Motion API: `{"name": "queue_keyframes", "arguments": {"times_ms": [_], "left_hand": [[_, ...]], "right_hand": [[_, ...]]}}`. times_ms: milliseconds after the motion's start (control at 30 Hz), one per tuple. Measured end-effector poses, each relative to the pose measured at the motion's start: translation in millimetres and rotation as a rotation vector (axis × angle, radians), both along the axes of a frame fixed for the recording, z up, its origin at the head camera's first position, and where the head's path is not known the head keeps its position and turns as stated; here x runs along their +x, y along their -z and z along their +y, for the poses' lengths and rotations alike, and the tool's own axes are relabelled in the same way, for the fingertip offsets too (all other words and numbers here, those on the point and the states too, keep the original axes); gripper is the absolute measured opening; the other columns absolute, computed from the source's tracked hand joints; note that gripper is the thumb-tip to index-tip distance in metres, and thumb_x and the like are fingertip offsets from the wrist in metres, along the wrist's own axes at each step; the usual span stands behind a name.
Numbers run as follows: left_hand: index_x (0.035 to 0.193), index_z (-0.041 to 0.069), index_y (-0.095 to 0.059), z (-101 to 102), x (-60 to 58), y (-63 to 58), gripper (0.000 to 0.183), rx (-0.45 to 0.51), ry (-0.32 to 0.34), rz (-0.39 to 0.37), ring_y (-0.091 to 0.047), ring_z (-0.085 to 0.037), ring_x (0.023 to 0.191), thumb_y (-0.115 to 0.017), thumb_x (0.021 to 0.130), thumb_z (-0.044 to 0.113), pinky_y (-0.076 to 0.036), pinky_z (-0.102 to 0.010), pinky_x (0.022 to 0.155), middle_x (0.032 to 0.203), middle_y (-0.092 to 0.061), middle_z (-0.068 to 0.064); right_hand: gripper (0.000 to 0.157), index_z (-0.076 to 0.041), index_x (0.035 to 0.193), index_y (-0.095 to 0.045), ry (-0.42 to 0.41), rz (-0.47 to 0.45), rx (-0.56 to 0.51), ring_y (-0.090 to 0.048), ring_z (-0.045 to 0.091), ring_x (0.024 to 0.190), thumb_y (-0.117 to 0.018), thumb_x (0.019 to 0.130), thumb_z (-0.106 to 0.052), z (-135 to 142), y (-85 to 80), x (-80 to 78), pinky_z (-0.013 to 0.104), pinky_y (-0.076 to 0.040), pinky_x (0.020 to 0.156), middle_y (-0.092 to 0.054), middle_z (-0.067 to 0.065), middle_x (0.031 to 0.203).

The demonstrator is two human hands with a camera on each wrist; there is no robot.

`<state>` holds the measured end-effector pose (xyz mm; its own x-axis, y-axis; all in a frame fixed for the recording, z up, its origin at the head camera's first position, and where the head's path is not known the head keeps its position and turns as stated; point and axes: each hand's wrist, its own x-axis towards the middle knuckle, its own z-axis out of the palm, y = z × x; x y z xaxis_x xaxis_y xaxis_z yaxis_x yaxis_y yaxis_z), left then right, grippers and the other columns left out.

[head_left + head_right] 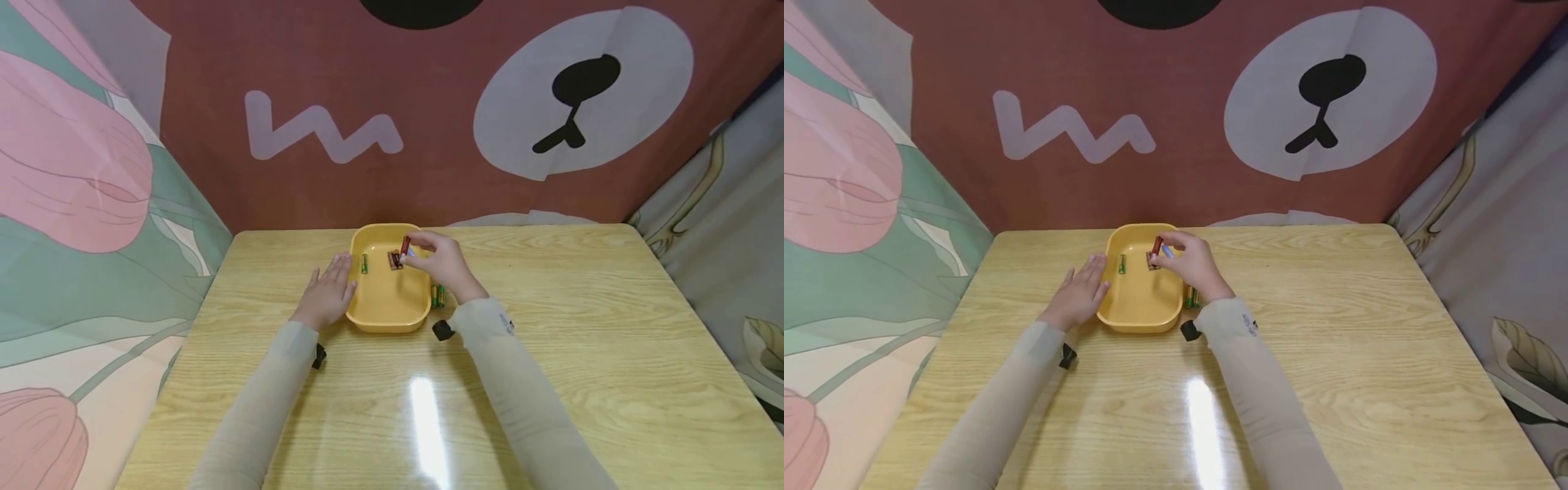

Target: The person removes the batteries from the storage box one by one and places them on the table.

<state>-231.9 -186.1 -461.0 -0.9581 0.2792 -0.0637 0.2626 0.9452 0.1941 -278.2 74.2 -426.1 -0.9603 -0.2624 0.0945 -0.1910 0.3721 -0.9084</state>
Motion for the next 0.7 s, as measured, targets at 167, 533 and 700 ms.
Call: {"name": "queue_keyframes", "arguments": {"times_ms": [167,533,700], "left_hand": [[0.152,0.011,0.0,0.4,-0.1,0.0,0.061,-0.006,0.0,0.004,0.001,-0.02,0.144,-0.022,0.103,0.041,-0.004,-0.051,0.113,0.158,-0.002,-0.003],[0.152,0.011,-0.002,1.0,1.8,-1.6,0.061,0.02,-0.004,0.0,0.001,-0.018,0.143,-0.023,0.103,0.039,0.0,-0.049,0.114,0.158,-0.003,-0.003],[0.152,0.01,-0.001,0.8,2.1,-2.4,0.061,0.018,0.002,0.004,0.001,-0.019,0.143,-0.024,0.103,0.038,-0.001,-0.05,0.113,0.158,-0.004,-0.004]], "right_hand": [[0.053,-0.025,0.127,-0.059,0.013,0.003,-0.023,-0.049,0.024,0.121,-0.077,0.078,-0.033,6.8,0.6,4.3,0.041,-0.042,0.099,-0.059,-0.005,0.126],[0.056,-0.027,0.126,-0.06,0.043,0.002,-0.042,-0.05,0.026,0.12,-0.077,0.075,-0.041,18.9,-1.1,18.5,0.042,-0.044,0.096,-0.06,-0.005,0.123],[0.054,-0.029,0.125,-0.06,0.049,-0.011,-0.058,-0.049,0.027,0.12,-0.077,0.075,-0.041,25.1,0.9,23.7,0.046,-0.042,0.097,-0.061,-0.003,0.122]]}}
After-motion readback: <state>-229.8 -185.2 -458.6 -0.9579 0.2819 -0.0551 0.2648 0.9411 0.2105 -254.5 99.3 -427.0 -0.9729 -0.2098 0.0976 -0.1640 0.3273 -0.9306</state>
